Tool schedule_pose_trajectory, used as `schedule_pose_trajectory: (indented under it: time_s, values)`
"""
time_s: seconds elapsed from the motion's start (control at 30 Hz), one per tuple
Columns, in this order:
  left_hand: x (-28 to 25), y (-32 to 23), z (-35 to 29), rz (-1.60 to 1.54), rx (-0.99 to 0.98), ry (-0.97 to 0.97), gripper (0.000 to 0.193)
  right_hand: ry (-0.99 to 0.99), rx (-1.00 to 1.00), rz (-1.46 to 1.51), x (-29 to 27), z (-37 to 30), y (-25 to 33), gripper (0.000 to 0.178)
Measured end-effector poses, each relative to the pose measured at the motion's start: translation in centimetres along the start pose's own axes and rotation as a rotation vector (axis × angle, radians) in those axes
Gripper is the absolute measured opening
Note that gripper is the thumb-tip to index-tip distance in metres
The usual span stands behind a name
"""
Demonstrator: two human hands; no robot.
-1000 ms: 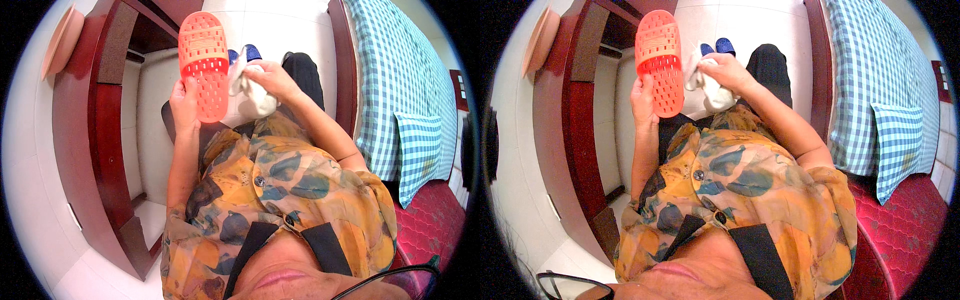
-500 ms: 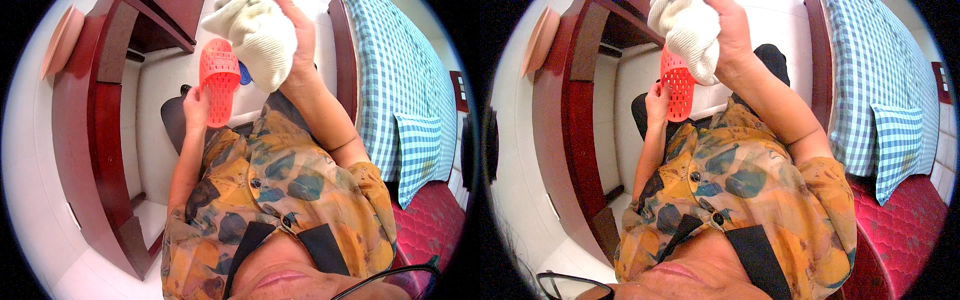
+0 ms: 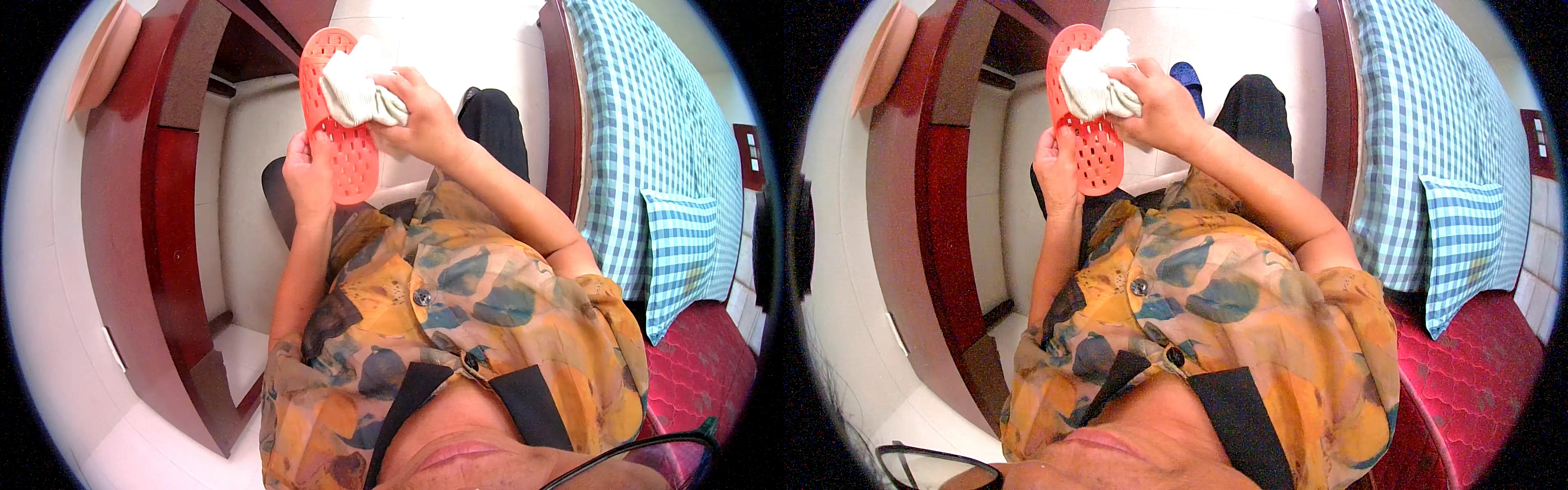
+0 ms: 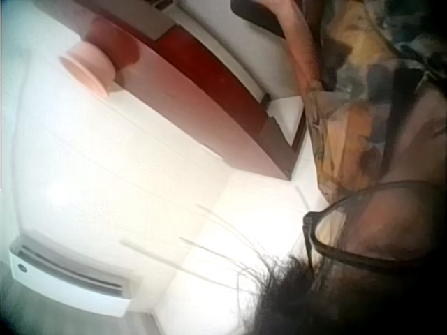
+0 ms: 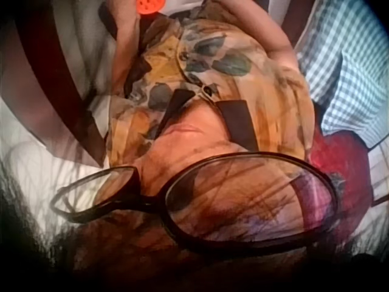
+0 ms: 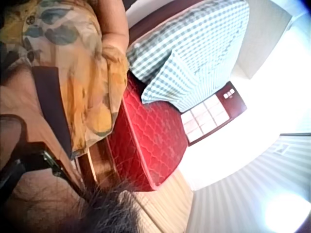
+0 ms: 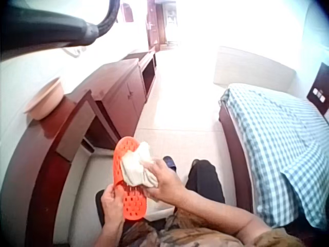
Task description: The person wipes down a pair of rubber slippers with a cloth and then wipes the top of a wooden desk.
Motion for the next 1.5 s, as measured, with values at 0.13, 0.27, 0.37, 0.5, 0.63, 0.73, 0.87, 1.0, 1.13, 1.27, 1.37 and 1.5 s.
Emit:
schedule_pose_trajectory:
  time_s: [0.13,0.27,0.37,0.5,0.63,0.73,0.87,1.0,1.13,1.27,1.37,1.5]
  values:
    - [-1.9,-0.3,0.9,0.257,0.158,-0.070,0.018,0.142,0.333,0.330,-1.2,0.1,-1.7,0.037]
    - [-1.9,-2.2,1.6,0.354,0.225,-0.083,0.019,-0.143,0.471,0.412,-6.4,2.0,-3.2,0.033]
    - [-0.3,-3.4,0.9,0.529,0.311,-0.039,0.018,-0.195,0.000,0.098,-6.9,4.6,2.5,0.042]
    - [0.9,-4.8,-0.8,0.385,0.577,-0.024,0.013,0.067,-0.351,-0.151,-0.2,3.2,8.6,0.036]
    - [-0.1,-4.0,-0.1,0.488,0.345,0.034,0.019,-0.096,-0.162,-0.291,-1.0,3.2,-0.4,0.030]
    - [-1.8,-3.2,0.6,0.084,0.166,-0.017,0.016,0.082,0.250,-0.622,-3.0,2.0,-11.1,0.032]
    - [-0.9,-5.4,1.1,0.162,0.215,0.049,0.018,-0.177,0.404,-0.197,-8.2,1.8,-12.8,0.026]
    - [-1.0,-5.0,1.5,0.400,0.322,0.059,0.017,-0.391,-0.138,-0.038,-9.3,5.8,1.9,0.022]
    - [1.0,-6.2,-0.1,0.601,0.569,0.137,0.016,-0.202,-0.338,0.032,-6.0,7.2,6.0,0.032]
    - [0.1,-3.8,-0.1,0.353,0.285,0.175,0.018,-0.094,-0.040,-0.396,-2.7,6.3,-3.7,0.029]
    - [-1.9,-1.3,0.7,-0.324,-0.223,-0.002,0.024,-0.088,0.206,-0.493,-4.2,3.2,-10.2,0.036]
    - [-0.5,-1.0,1.1,-0.633,-0.418,0.441,0.032,-0.296,0.112,-0.461,-7.4,0.8,-12.2,0.031]
Point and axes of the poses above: each hand's wrist, its own z-axis towards the middle knuckle, its own x-axis out of the palm, y = z × x, the point moved 9 cm from there along z, towards the middle knuckle, and after that the axes turned 7 degrees about -y, right-handed, at the moved point
